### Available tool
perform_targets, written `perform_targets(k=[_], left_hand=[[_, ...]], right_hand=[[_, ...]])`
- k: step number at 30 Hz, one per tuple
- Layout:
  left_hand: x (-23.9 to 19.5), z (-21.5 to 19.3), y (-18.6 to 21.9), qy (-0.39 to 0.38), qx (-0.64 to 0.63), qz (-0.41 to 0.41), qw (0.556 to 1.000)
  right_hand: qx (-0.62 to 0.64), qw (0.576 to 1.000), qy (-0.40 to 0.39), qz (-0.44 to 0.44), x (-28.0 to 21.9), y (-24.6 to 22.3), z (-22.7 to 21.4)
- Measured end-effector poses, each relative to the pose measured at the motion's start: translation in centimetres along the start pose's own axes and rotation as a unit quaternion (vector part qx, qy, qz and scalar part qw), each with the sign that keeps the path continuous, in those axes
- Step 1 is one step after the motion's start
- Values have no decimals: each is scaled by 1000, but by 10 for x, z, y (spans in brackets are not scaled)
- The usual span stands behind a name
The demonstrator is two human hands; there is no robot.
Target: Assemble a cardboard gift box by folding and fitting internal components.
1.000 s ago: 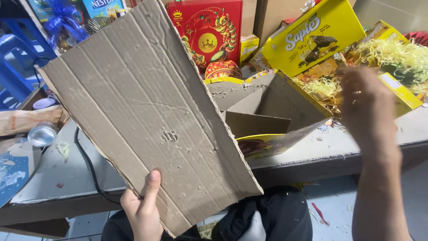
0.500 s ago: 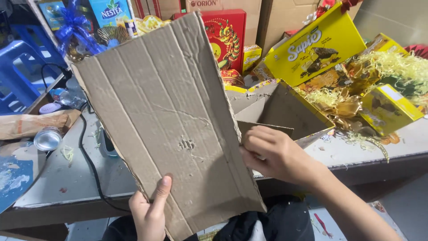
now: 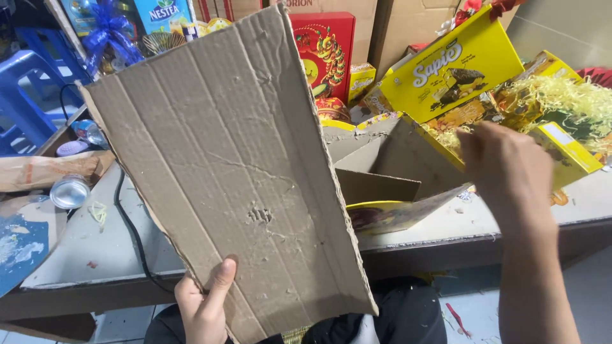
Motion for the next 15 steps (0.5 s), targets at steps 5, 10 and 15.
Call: perform_targets(k=[5, 10, 15], left_hand=[[-3, -4, -11, -13, -1, 8, 1000], [-3, 1, -11, -37, -18, 19, 999], [-5, -1, -2, -79, 62, 26, 995]], right_hand=[[87, 995, -50, -18, -12, -9, -16], [441, 849, -247, -151, -57, -104, -36], [531, 733, -232, -356, -80, -145, -46]])
Point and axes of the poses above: each hand's wrist, its own x-axis towards the middle knuckle, its own z-axis out of the palm, y = z × x, the point moved 5 cm from there along x, towards the middle knuckle, and after that the axes turned 8 degrees about x, right-handed, at the moved point
